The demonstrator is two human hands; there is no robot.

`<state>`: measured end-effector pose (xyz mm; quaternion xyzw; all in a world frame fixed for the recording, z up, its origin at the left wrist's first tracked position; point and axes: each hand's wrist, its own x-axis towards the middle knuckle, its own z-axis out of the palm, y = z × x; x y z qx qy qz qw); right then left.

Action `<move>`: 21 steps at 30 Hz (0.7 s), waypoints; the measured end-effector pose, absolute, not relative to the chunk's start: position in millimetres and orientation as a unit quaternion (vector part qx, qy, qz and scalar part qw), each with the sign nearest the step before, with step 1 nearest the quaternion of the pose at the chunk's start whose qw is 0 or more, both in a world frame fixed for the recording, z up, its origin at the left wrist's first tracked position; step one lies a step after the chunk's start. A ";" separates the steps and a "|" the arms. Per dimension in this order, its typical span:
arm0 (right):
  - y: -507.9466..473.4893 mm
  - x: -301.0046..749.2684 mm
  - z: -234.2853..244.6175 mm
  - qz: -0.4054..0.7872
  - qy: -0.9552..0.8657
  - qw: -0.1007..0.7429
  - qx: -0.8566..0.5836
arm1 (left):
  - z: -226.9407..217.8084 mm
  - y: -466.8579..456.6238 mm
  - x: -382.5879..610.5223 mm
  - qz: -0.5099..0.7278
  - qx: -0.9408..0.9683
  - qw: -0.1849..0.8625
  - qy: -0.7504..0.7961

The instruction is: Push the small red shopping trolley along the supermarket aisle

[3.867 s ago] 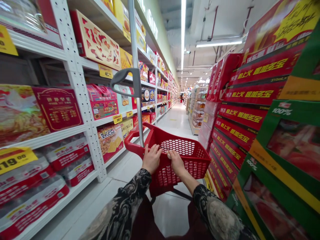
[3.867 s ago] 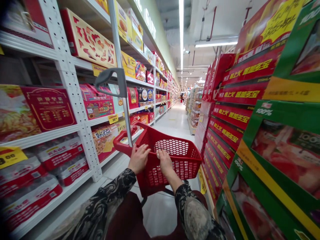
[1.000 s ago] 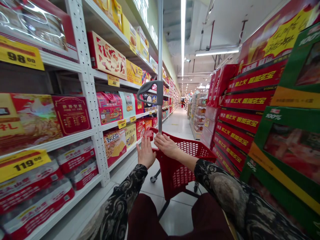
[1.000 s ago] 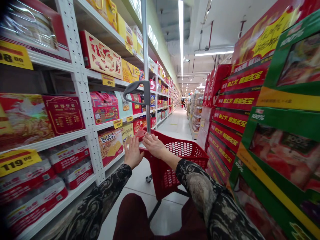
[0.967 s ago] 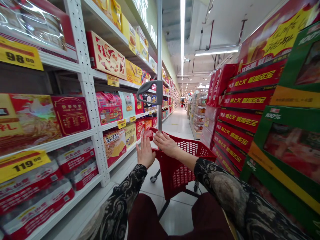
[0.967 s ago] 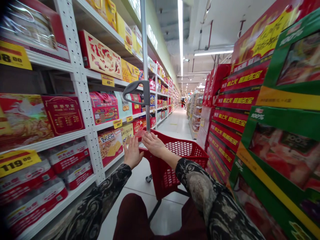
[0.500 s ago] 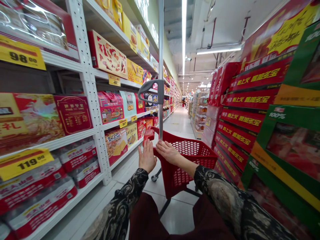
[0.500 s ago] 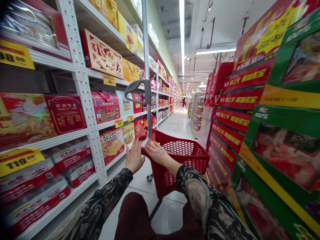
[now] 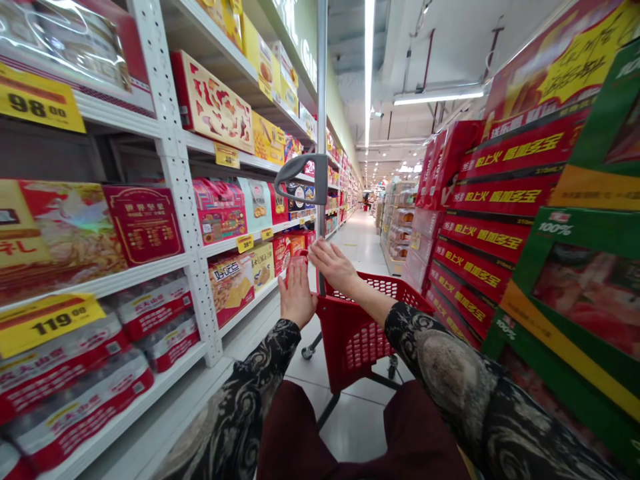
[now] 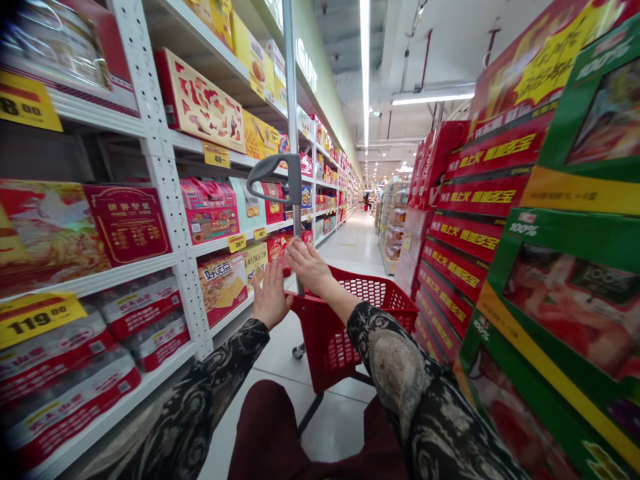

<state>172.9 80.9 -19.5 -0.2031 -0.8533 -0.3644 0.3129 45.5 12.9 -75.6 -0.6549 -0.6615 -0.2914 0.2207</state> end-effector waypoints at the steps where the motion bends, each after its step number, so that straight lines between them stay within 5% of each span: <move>1: 79.4 175.2 -29.0 -0.365 -0.862 0.293 -0.194 | -78.1 12.7 45.3 -0.289 -0.657 0.221 -0.660; 6: 73.1 180.5 -60.4 -0.363 -0.890 0.219 -0.166 | -88.7 10.6 42.1 -0.273 -0.664 0.210 -0.664; 15: 79.8 165.1 13.8 -0.349 -0.843 0.335 -0.236 | -65.1 18.0 46.8 -0.307 -0.656 0.227 -0.651; 21: 80.6 171.1 -11.0 -0.354 -0.865 0.291 -0.205 | -75.8 13.1 49.2 -0.306 -0.664 0.230 -0.642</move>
